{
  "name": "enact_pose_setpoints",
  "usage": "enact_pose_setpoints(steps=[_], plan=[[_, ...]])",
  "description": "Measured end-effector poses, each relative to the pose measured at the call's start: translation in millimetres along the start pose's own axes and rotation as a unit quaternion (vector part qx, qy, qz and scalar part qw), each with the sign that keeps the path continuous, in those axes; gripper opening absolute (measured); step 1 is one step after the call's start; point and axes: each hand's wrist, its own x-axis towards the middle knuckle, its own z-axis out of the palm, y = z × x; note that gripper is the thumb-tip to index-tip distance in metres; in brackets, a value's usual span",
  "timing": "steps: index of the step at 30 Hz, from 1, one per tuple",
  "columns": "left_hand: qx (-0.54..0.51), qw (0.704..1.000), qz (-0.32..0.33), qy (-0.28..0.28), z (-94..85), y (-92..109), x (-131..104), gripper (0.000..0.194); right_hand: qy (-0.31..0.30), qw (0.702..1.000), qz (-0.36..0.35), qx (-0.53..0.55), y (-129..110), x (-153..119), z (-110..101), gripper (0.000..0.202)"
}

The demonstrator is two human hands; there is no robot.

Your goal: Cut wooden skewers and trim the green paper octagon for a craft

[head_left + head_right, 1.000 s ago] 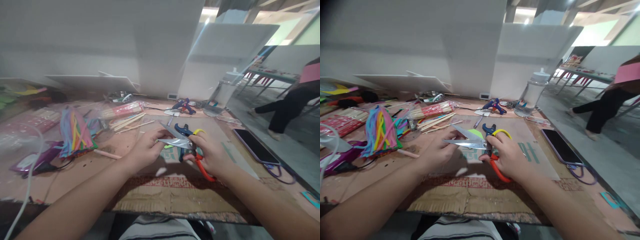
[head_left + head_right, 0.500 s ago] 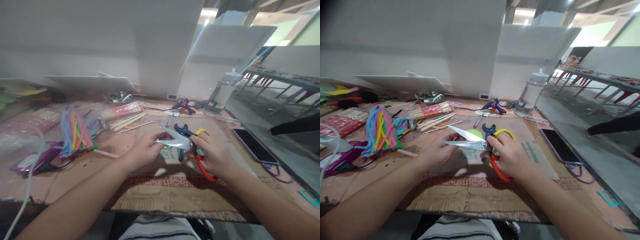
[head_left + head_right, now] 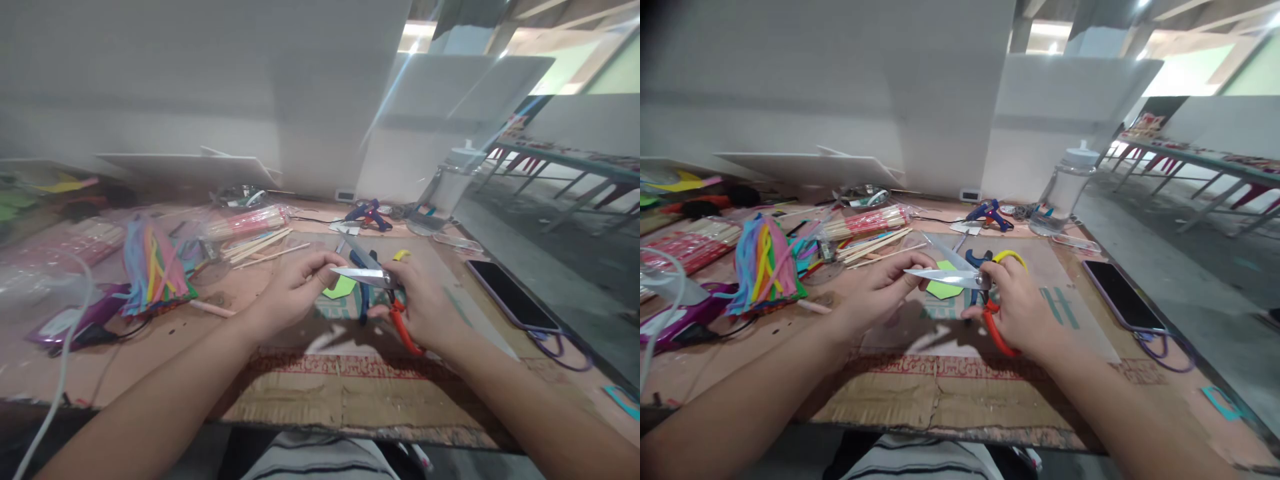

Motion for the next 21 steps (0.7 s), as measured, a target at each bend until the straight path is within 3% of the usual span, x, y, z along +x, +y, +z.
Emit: enact_pose_setpoints(steps=[7,11,21], plan=[[-0.008,0.999,-0.022,-0.026,2.3,-9.8,-0.9,0.016,-0.024,0.999,-0.02,0.005,-6.4,1.4,-2.8,0.04],[-0.045,0.996,-0.037,-0.069,4.6,-14.7,-2.2,0.027,-0.023,0.999,-0.034,0.0,-8.9,1.9,-3.1,0.039],[0.035,0.998,-0.015,-0.052,0.9,-17.2,-2.2,0.043,-0.027,0.999,-0.029,-0.005,-10.3,1.2,-2.1,0.042]])
